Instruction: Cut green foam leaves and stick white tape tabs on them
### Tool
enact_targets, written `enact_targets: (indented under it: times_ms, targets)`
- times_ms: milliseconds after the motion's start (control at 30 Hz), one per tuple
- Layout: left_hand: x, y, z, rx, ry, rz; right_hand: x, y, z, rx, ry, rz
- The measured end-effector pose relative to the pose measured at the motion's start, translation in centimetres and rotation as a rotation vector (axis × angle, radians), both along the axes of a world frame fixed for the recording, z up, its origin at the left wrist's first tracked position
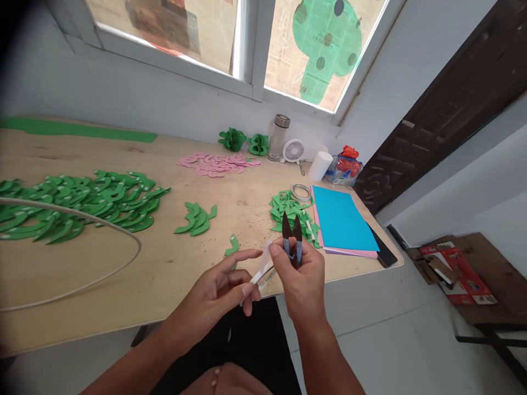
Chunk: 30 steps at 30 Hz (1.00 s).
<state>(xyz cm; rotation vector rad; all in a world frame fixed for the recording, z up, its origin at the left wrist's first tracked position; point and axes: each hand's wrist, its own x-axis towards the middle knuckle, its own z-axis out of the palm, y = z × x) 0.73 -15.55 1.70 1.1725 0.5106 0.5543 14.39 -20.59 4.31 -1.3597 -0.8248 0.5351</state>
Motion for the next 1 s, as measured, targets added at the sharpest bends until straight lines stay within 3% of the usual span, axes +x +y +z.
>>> enact_targets:
  times_ms: [167, 300, 433, 700, 867, 1000]
  targets:
    - [-0.1, -0.7, -0.1, -0.132, -0.011, -0.036, -0.4, -0.6, -0.4, -0.020, 0.012, 0.046]
    - [-0.1, -1.0, -0.5, -0.157, 0.087, 0.027, -0.3, -0.6, -1.3, -0.043, 0.004, -0.010]
    - [-0.5, -1.1, -1.1, -0.199, 0.162, 0.012, -0.1, -0.8, -2.5, -0.122, -0.031, -0.043]
    - [-1.4, -1.0, -2.0, -0.098, 0.242, 0.026, 0.5, -2.5, -3.8, -0.294, -0.213, -0.055]
    - [-1.6, -1.3, -2.2, -0.032, 0.292, 0.037, 1.6, -4.0, -5.1, -0.244, 0.001, -0.019]
    - [-1.9, -1.7, -1.9, -0.002, 0.351, 0.065, 1.4, -4.8, -5.9, -0.351, 0.203, 0.072]
